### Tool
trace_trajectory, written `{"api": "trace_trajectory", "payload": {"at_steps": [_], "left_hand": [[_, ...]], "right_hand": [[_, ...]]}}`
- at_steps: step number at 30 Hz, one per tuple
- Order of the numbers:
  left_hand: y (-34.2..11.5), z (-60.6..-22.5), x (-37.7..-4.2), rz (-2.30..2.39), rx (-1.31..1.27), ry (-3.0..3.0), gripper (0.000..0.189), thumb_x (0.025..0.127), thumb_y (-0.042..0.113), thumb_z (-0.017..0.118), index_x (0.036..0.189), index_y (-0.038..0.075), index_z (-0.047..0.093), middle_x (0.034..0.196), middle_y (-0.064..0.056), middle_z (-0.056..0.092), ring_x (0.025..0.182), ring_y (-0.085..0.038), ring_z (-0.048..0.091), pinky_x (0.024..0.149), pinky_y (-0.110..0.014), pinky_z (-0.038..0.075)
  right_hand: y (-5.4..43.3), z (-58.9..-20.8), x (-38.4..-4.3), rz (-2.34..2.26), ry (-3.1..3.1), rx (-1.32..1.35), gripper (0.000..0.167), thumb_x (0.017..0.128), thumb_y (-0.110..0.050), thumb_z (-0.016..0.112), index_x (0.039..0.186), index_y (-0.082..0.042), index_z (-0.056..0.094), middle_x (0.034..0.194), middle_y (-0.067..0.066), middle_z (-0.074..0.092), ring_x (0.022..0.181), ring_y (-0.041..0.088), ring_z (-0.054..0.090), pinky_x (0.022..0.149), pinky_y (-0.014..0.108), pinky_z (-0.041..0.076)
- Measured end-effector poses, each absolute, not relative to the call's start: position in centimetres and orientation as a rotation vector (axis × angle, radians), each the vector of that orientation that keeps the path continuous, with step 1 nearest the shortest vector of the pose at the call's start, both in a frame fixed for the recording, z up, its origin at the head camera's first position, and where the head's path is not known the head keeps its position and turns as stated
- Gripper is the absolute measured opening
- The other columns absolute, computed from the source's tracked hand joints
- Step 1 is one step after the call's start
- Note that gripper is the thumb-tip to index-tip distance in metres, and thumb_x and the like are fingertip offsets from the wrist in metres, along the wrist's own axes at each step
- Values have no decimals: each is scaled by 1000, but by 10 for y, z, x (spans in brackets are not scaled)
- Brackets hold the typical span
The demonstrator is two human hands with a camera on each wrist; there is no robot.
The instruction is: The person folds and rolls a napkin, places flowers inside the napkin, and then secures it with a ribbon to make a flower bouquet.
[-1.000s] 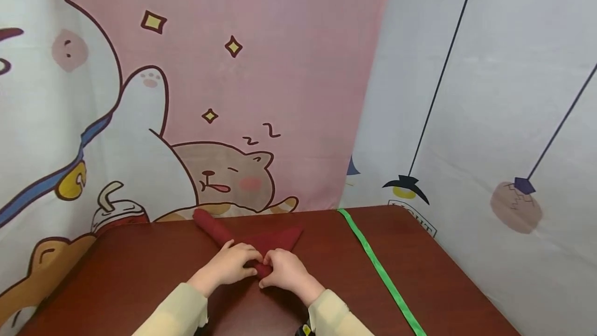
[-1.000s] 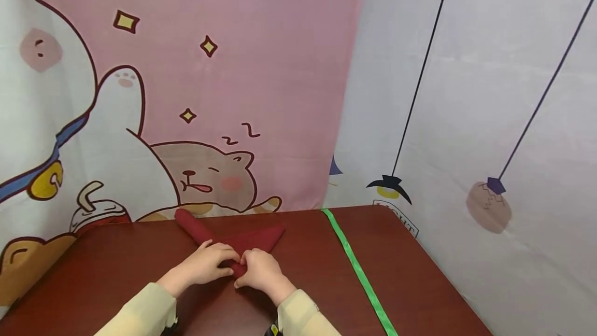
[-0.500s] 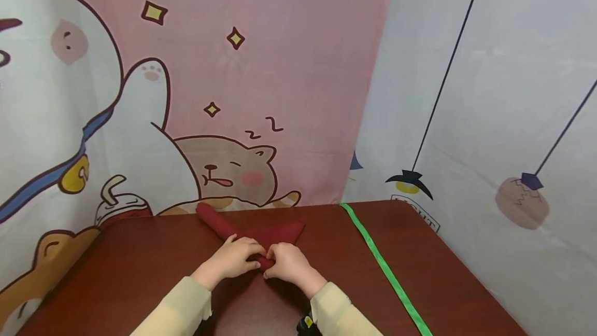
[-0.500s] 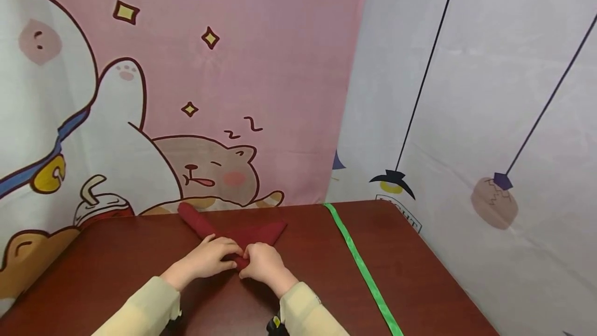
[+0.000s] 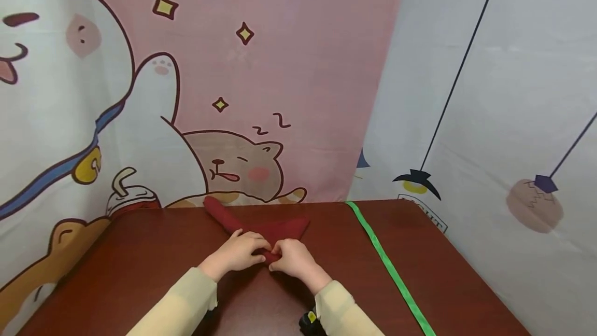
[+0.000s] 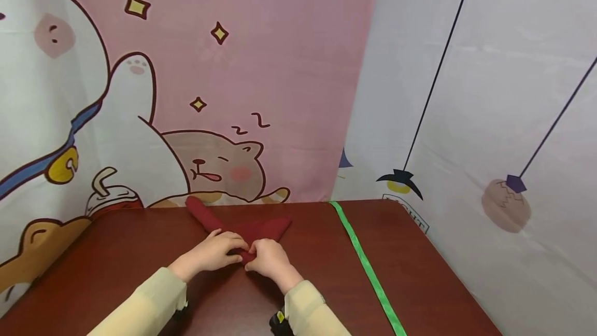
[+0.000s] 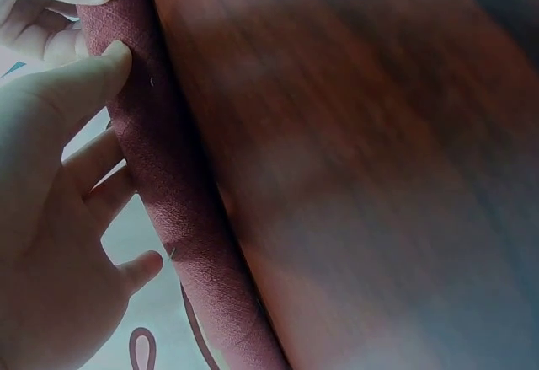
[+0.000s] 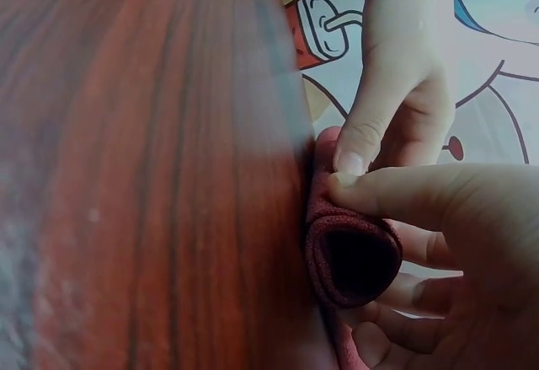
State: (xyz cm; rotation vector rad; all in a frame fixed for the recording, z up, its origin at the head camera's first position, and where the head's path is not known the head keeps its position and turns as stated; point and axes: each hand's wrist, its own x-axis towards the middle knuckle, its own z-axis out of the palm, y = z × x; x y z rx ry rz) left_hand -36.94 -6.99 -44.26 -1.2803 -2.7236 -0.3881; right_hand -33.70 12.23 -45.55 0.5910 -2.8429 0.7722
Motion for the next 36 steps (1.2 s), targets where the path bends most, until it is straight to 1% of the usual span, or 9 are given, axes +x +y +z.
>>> {"api": "trace_trajectory", "payload": {"at_steps": [7, 11, 14, 18, 22, 25, 28, 32, 36], "left_hand": [[-69, -443, -368, -356, -1276, -2737, 21, 90, 24, 68, 111, 22, 70, 108, 6, 63, 112, -20, 54, 96, -67, 30], [-69, -444, -367, -311, -1271, -2723, 22, 90, 24, 68, 111, 21, 70, 110, 4, 63, 113, -21, 54, 97, -66, 30], [-68, -444, -367, -278, -1267, -2682, 24, 89, 24, 69, 113, 20, 70, 113, 1, 63, 113, -21, 54, 97, -66, 30], [-68, -444, -367, -264, -1256, -2638, 27, 88, 23, 71, 114, 20, 69, 115, 1, 63, 114, -21, 54, 98, -64, 30], [-69, -442, -366, -273, -1242, -2626, 27, 86, 22, 73, 112, 21, 68, 113, 3, 63, 112, -20, 55, 99, -62, 31], [-69, -441, -365, -280, -1234, -2624, 26, 84, 21, 74, 109, 21, 68, 111, 4, 64, 110, -20, 56, 99, -62, 31], [-69, -441, -365, -276, -1236, -2627, 24, 84, 21, 74, 107, 20, 68, 108, 4, 65, 108, -20, 57, 99, -62, 31], [-71, -441, -365, -255, -1245, -2625, 19, 85, 21, 74, 103, 21, 69, 104, 6, 66, 105, -20, 58, 98, -62, 32], [-73, -439, -363, -237, -1249, -2624, 16, 86, 21, 73, 101, 22, 69, 101, 7, 66, 102, -19, 58, 98, -62, 32]], "right_hand": [[126, -458, -341, 844, -2838, 636, 16, 75, -19, 80, 85, -8, 73, 77, -5, 68, 68, 6, 58, 65, 26, 49], [129, -458, -341, 888, -2860, 636, 13, 79, -17, 78, 88, -8, 75, 81, -4, 70, 72, 7, 60, 68, 27, 50], [130, -457, -342, 914, -2864, 632, 12, 81, -16, 76, 89, -7, 75, 82, -3, 70, 72, 8, 60, 68, 27, 50], [132, -458, -344, 955, -2862, 629, 10, 81, -14, 75, 88, -7, 75, 81, -3, 70, 70, 7, 58, 67, 26, 49], [135, -459, -345, 1007, -2862, 624, 10, 81, -13, 75, 89, -6, 75, 82, -3, 70, 69, 6, 57, 64, 26, 48], [136, -459, -345, 1034, -2862, 620, 11, 82, -13, 74, 90, -6, 75, 83, -2, 71, 66, 6, 55, 62, 25, 47], [136, -458, -344, 1042, -2863, 627, 13, 82, -13, 74, 91, -4, 75, 84, -1, 71, 66, 6, 55, 62, 25, 47], [134, -456, -342, 1042, -2875, 651, 13, 81, -14, 75, 90, -4, 75, 83, -1, 70, 66, 6, 55, 62, 25, 47], [132, -454, -340, 1042, -2886, 681, 12, 81, -14, 76, 89, -5, 75, 80, -2, 70, 64, 6, 54, 60, 24, 47]]}}
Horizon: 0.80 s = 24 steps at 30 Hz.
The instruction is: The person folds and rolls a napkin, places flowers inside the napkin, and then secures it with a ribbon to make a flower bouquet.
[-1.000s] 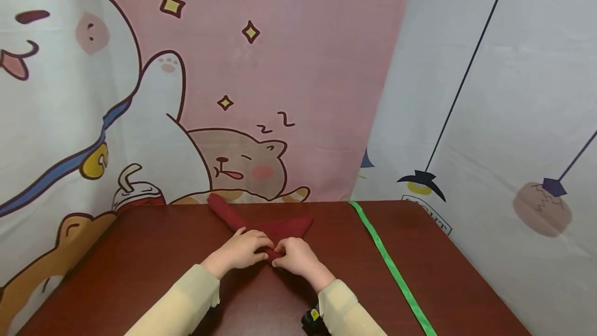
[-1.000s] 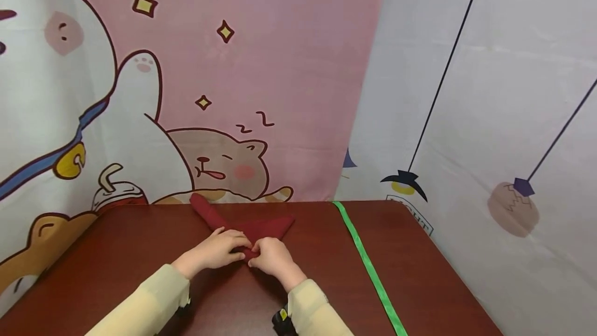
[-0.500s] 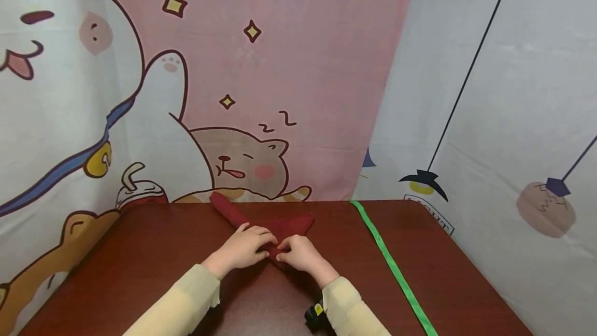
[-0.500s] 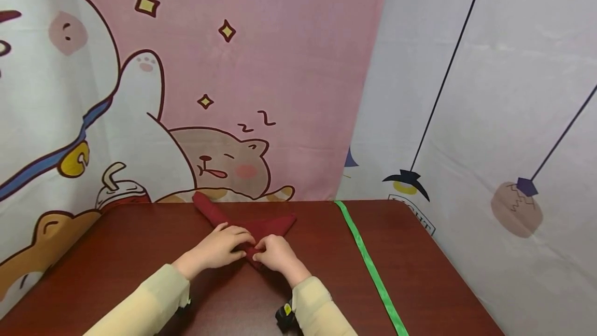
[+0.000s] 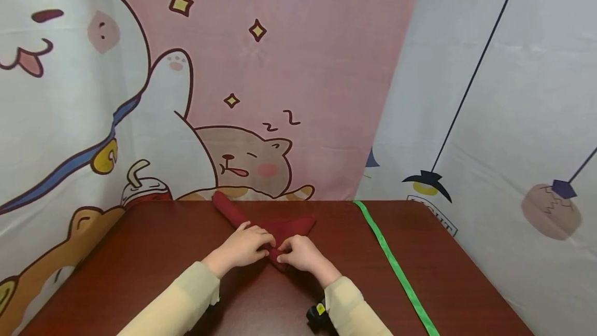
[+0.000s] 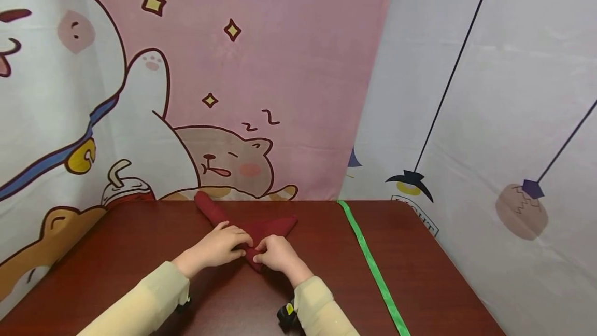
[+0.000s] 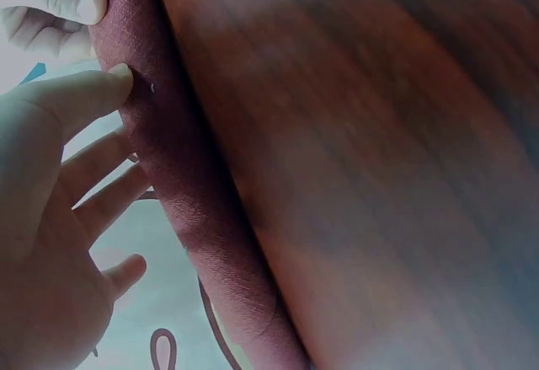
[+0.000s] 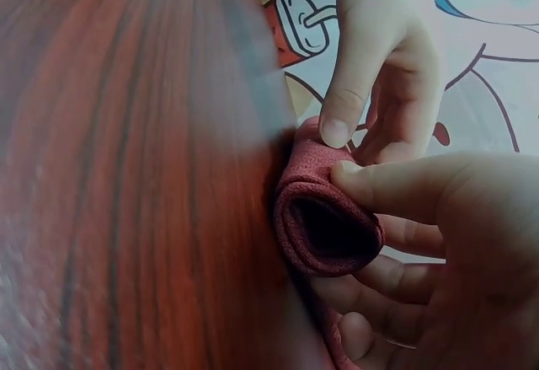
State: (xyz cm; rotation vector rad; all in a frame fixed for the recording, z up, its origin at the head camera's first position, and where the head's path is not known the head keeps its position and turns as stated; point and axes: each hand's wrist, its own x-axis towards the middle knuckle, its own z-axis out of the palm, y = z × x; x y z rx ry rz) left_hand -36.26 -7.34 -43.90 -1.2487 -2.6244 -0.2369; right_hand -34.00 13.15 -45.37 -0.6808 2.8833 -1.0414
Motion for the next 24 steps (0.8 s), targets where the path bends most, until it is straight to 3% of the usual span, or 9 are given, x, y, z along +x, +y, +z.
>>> {"api": "trace_trajectory", "payload": {"at_steps": [10, 20, 24], "left_hand": [[-77, -431, -354, -227, -1282, -2639, 12, 86, 20, 72, 98, 21, 69, 98, 6, 67, 100, -20, 59, 98, -62, 32], [-75, -436, -356, -152, -1263, -2522, 17, 86, 22, 74, 102, 24, 73, 100, 4, 59, 97, -17, 56, 89, -45, 39], [-77, -437, -354, -161, -1262, -2524, 26, 83, 20, 76, 108, 24, 69, 103, 5, 62, 100, -17, 58, 92, -48, 39]], "right_hand": [[130, -453, -337, -1061, 2831, -698, 12, 80, -16, 77, 87, -7, 75, 77, -6, 68, 62, 7, 54, 58, 25, 47], [138, -457, -342, -1092, 2828, -695, 16, 81, -17, 76, 90, -4, 75, 82, -2, 71, 70, 8, 56, 64, 28, 47], [140, -459, -345, -1095, 2811, -676, 15, 83, -18, 74, 92, -5, 76, 84, -2, 71, 67, 8, 54, 61, 27, 46]]}}
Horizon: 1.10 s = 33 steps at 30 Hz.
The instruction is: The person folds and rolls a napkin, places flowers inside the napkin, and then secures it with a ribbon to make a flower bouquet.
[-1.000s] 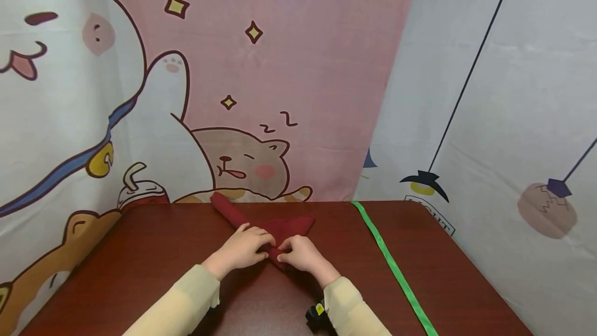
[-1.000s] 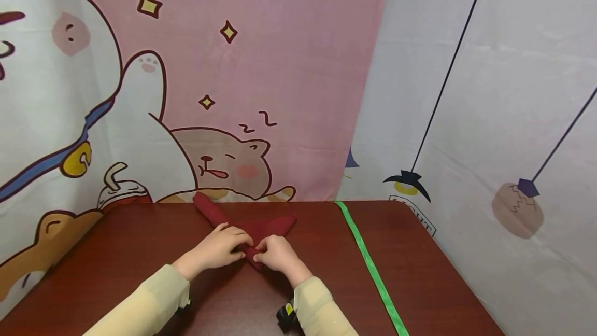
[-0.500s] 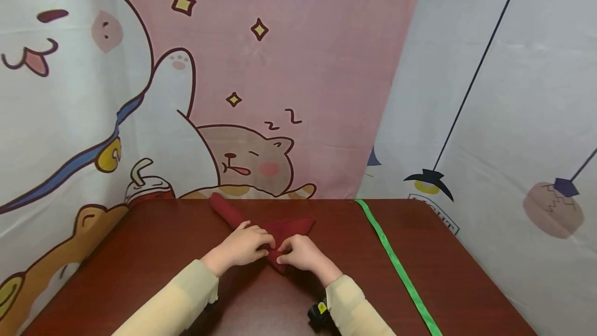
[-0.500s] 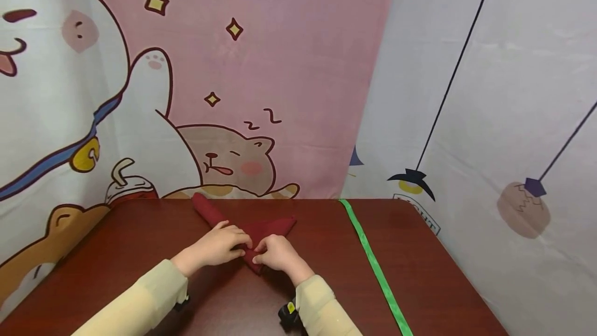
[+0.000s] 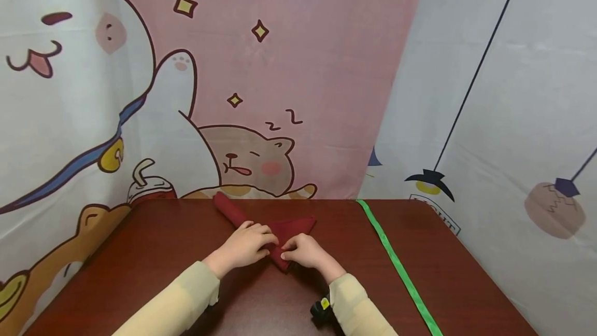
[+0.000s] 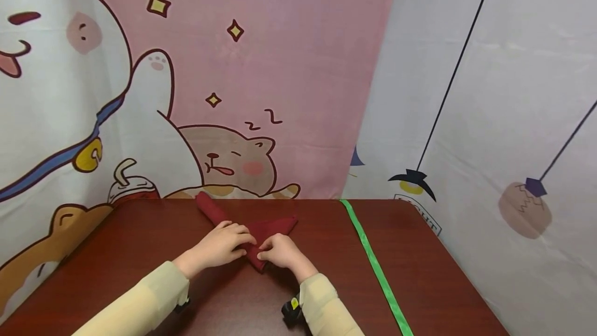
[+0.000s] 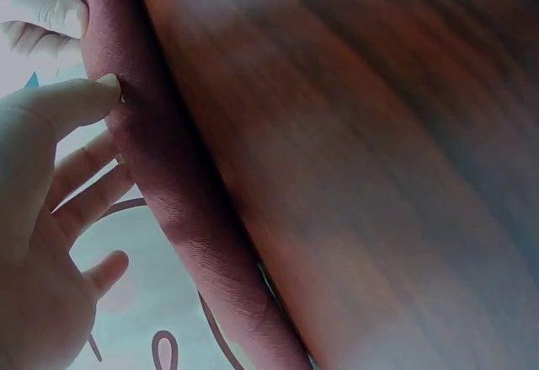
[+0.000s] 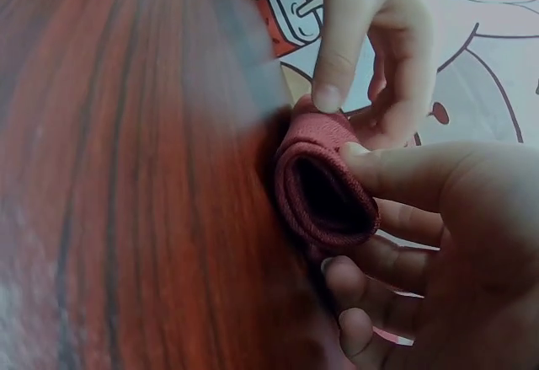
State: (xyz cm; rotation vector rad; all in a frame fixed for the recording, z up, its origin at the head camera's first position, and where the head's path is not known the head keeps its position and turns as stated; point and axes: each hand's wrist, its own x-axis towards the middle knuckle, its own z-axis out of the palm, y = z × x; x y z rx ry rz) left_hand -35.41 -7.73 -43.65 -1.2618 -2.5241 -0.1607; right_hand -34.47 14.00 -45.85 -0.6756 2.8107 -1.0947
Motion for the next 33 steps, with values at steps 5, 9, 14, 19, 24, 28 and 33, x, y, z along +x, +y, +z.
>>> {"api": "trace_trajectory", "payload": {"at_steps": [5, 9, 14, 19, 24, 28, 33], "left_hand": [[-79, -438, -355, -192, -1255, -2558, 32, 81, 17, 77, 110, 22, 64, 107, 6, 65, 106, -17, 59, 99, -56, 35], [-78, -440, -357, -205, -1259, -2572, 30, 80, 16, 77, 107, 21, 65, 108, 6, 65, 108, -17, 58, 100, -57, 33], [-77, -441, -359, -212, -1266, -2549, 33, 79, 15, 78, 109, 23, 68, 111, 5, 63, 110, -18, 57, 98, -57, 34], [-77, -444, -361, -206, -1266, -2544, 35, 78, 16, 79, 110, 24, 69, 111, 3, 62, 109, -19, 56, 97, -56, 35], [-76, -445, -363, -214, -1257, -2555, 32, 78, 17, 79, 108, 25, 69, 109, 4, 63, 108, -19, 57, 97, -55, 35], [-75, -446, -365, -221, -1248, -2552, 29, 79, 20, 79, 107, 24, 70, 108, 5, 63, 106, -18, 57, 95, -54, 36], [-74, -445, -366, -235, -1253, -2553, 28, 80, 20, 78, 107, 24, 71, 108, 4, 64, 106, -19, 57, 93, -54, 37]], "right_hand": [[143, -461, -347, -1094, 2795, -639, 14, 85, -17, 71, 93, -6, 76, 84, -2, 70, 64, 9, 51, 59, 27, 44], [147, -461, -348, -1097, 2792, -644, 16, 86, -14, 69, 95, -4, 76, 85, -1, 70, 65, 10, 51, 60, 28, 44], [150, -462, -349, -1077, 2808, -622, 17, 87, -14, 67, 97, -3, 75, 86, -1, 69, 66, 9, 52, 62, 27, 44], [149, -461, -348, -1133, 2818, -596, 16, 84, -13, 69, 97, -4, 74, 81, -2, 66, 59, 9, 53, 57, 28, 46], [145, -459, -349, -1175, 2886, -606, 13, 80, -13, 73, 92, -9, 72, 76, -6, 62, 67, 9, 55, 61, 28, 47], [140, -455, -346, -1174, 2892, -646, 16, 78, -19, 78, 90, -10, 72, 78, -5, 64, 71, 9, 57, 64, 28, 48], [135, -453, -340, -1077, 2909, -642, 34, 72, -30, 84, 93, -8, 69, 83, -1, 63, 72, 10, 55, 67, 29, 48]]}}
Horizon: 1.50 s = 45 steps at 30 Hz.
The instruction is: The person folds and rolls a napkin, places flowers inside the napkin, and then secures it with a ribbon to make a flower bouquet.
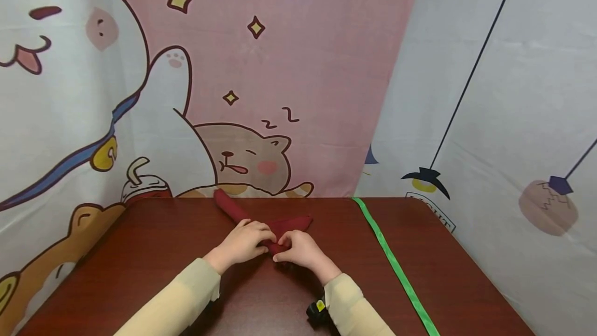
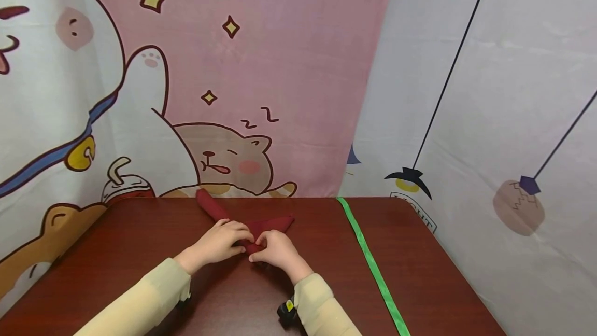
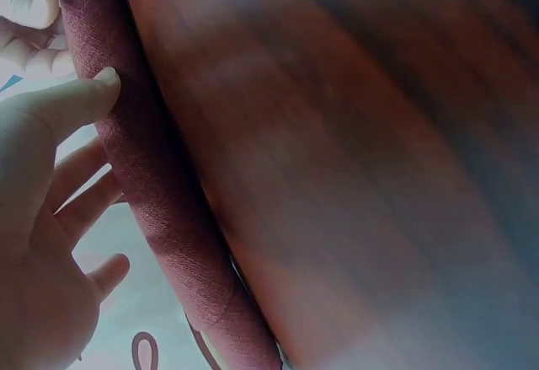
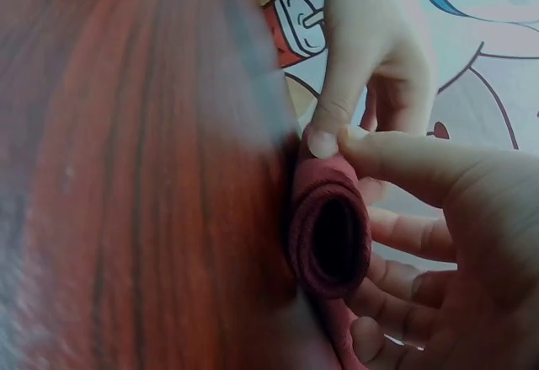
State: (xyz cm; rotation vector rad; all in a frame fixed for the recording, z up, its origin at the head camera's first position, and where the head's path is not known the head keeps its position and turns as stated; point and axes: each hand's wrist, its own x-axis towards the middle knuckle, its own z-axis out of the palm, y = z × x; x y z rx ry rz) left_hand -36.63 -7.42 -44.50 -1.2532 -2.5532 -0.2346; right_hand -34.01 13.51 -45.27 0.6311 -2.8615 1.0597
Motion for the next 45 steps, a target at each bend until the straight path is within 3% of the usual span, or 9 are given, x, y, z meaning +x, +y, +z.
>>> {"api": "trace_trajectory", "payload": {"at_steps": [12, 22, 37, 45], "left_hand": [[-72, -442, -365, -192, -1267, -2595, 22, 82, 23, 77, 103, 23, 70, 101, 6, 63, 102, -19, 56, 94, -55, 36], [-72, -431, -359, -175, -1277, -2613, 21, 80, 20, 78, 99, 25, 70, 100, 7, 64, 102, -19, 58, 100, -66, 27], [-75, -440, -361, -222, -1202, -2556, 26, 79, 18, 79, 100, 23, 63, 102, 6, 63, 103, -18, 58, 99, -59, 33], [-76, -445, -364, -237, -1176, -2456, 28, 78, 17, 80, 103, 26, 71, 102, 4, 58, 97, -18, 54, 82, -42, 38]], "right_hand": [[123, -453, -329, 838, -2878, 558, 43, 61, -34, 90, 88, -11, 64, 80, -3, 58, 69, 11, 51, 65, 31, 45], [123, -452, -329, 868, -2885, 572, 30, 67, -27, 86, 83, -13, 66, 76, -7, 62, 68, 10, 55, 65, 30, 47], [132, -455, -336, 1087, -2867, 575, 15, 76, -22, 79, 81, -11, 71, 70, -8, 63, 57, 8, 52, 54, 26, 45], [138, -455, -340, 1026, -2906, 569, 18, 81, -23, 76, 88, -7, 75, 81, -4, 70, 65, 8, 54, 60, 27, 46]]}}
